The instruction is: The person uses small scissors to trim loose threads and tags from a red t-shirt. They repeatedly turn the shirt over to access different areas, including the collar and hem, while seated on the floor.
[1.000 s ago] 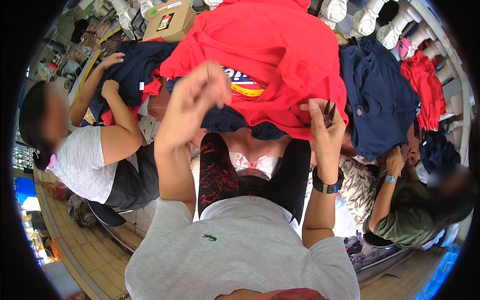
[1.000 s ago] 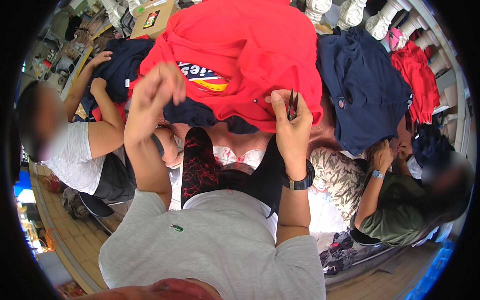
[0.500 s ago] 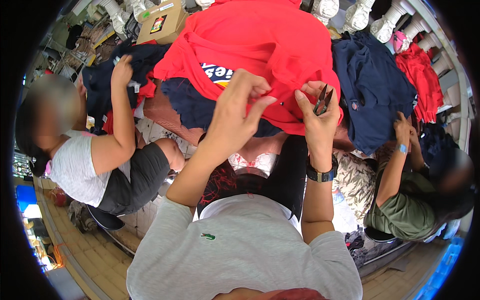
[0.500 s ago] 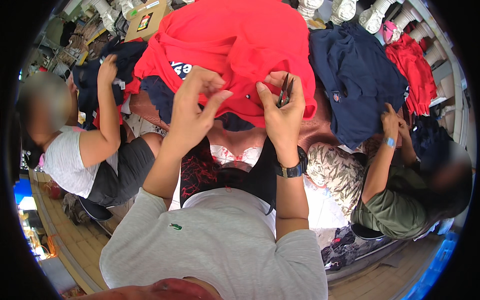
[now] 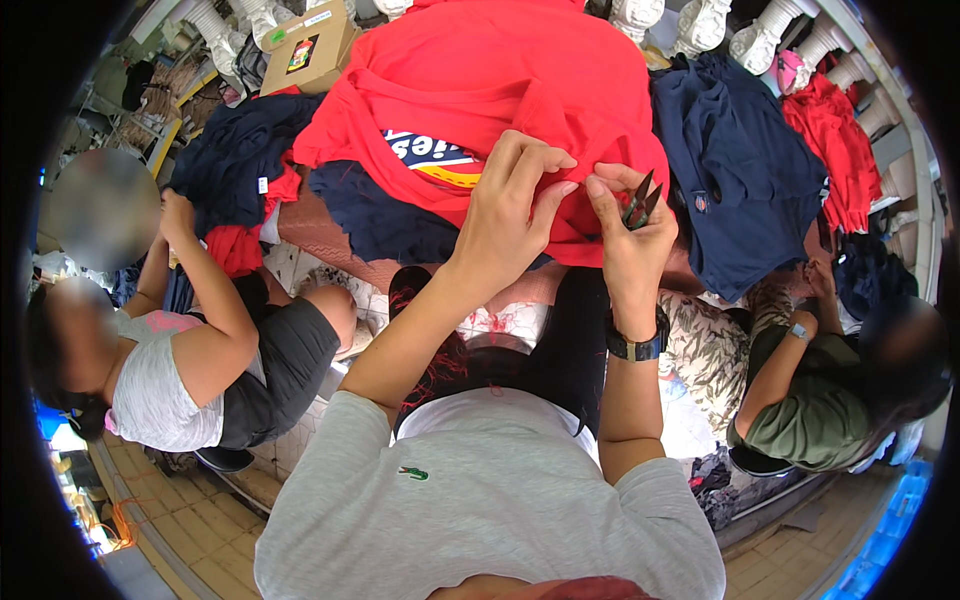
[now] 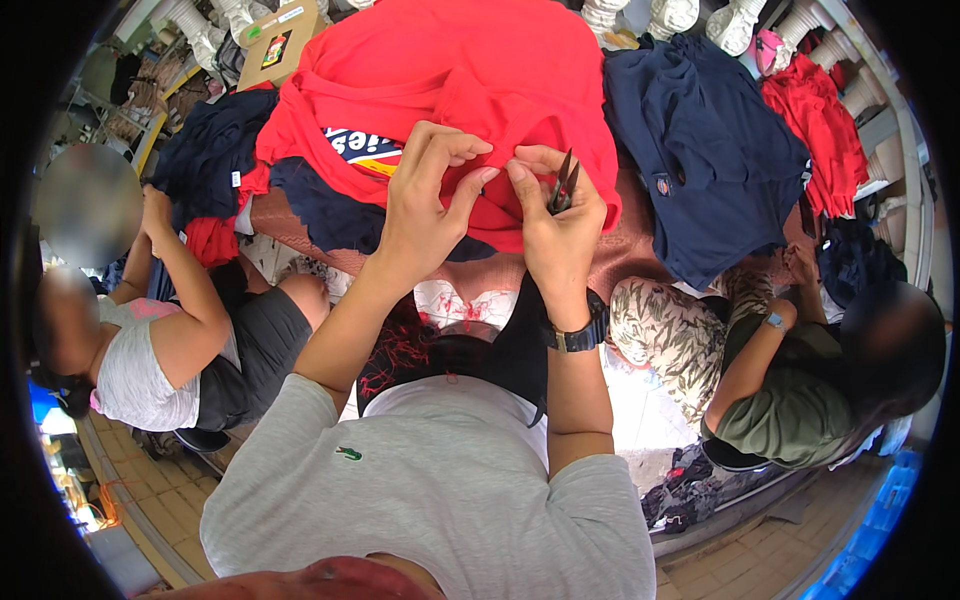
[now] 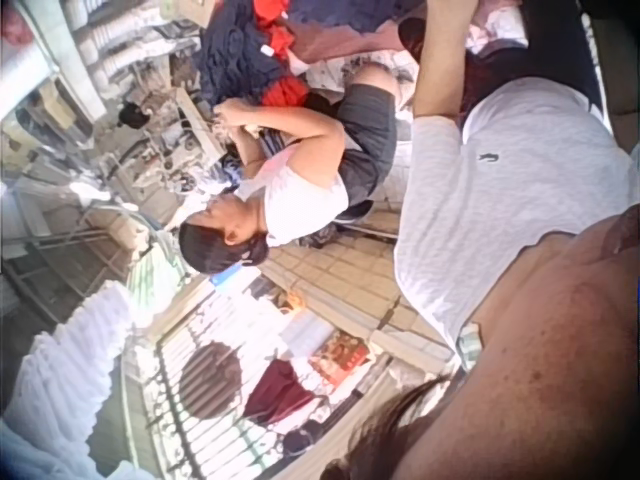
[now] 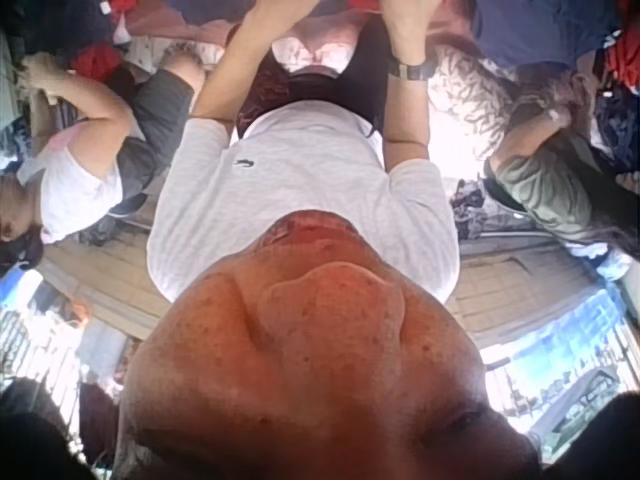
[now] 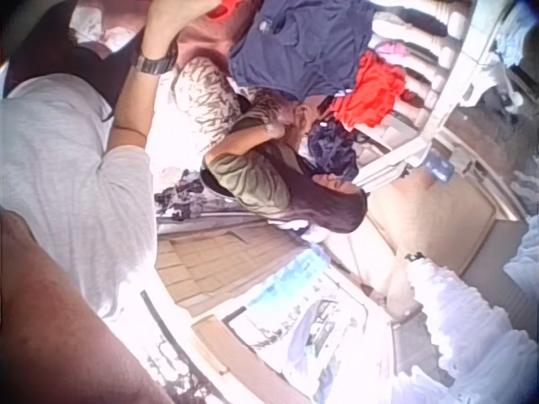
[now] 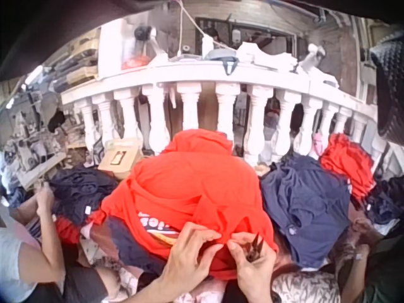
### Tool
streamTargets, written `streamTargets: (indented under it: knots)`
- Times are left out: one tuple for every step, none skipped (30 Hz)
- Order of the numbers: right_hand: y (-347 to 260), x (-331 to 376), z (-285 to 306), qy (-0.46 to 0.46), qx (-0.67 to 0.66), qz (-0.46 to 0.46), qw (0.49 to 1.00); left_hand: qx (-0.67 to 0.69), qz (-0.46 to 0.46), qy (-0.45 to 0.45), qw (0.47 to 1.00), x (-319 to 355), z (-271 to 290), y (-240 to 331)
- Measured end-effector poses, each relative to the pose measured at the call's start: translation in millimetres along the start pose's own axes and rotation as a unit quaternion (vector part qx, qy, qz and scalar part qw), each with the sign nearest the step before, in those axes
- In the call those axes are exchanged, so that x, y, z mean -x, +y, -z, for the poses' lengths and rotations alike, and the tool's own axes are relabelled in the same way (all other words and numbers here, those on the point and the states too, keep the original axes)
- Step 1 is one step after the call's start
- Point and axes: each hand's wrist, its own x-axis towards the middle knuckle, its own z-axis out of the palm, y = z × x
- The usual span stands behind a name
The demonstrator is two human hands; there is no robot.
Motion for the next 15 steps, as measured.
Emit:
streamTargets:
  knots:
    - [-2, 0, -1, 0.005, 0.003, 0.01, 1.0, -0.003, -0.001, 0.002, 1.0, 0, -2, 1]
    - [-2, -1, -2, 0.01, 0.005, 0.021, 1.0, -0.006, -0.002, 0.005, 1.0, 0, -3, 1]
    - [-1, -2, -1, 0.012, -0.002, 0.005, 1.0, -0.016, -0.007, 0.005, 1.0, 0, -4, -1]
    - [0, -5, -1, 0.015, -0.009, -0.011, 1.0, -0.026, -0.011, 0.005, 1.0, 1, -5, -4]
    - [0, -6, -1, 0.017, -0.016, -0.02, 1.0, -0.036, -0.016, 0.005, 0.999, 0, -6, -6]
    - [1, -8, -2, 0.019, -0.024, -0.03, 0.999, -0.029, -0.018, 0.01, 0.999, -1, -7, -7]
    - [1, -9, -2, 0.02, -0.032, -0.032, 0.999, -0.023, -0.02, 0.015, 0.999, -2, -8, -8]
    - [0, -9, -3, 0.02, -0.037, -0.033, 0.999, -0.016, -0.022, 0.02, 0.999, -3, -9, -8]
    - [0, -11, -4, 0.02, -0.042, -0.033, 0.998, -0.032, -0.05, 0.022, 0.998, -5, -8, -11]
    - [-2, -11, -4, 0.02, -0.043, -0.031, 0.998, -0.049, -0.077, 0.024, 0.996, -7, -6, -15]
    - [-3, -12, -6, 0.02, -0.041, -0.027, 0.999, -0.065, -0.104, 0.026, 0.992, -9, -4, -18]
    - [-5, -11, -7, 0.02, -0.04, -0.024, 0.999, -0.069, -0.122, 0.031, 0.99, -10, -3, -20]
    - [-6, -11, -8, 0.021, -0.034, -0.018, 0.999, -0.074, -0.141, 0.035, 0.987, -12, -2, -21]
    - [-7, -11, -10, 0.022, -0.029, -0.013, 0.999, -0.078, -0.159, 0.04, 0.983, -13, -2, -23]
    - [-6, -11, -11, 0.028, -0.041, -0.022, 0.999, -0.062, -0.142, 0.039, 0.987, -13, -5, -24]
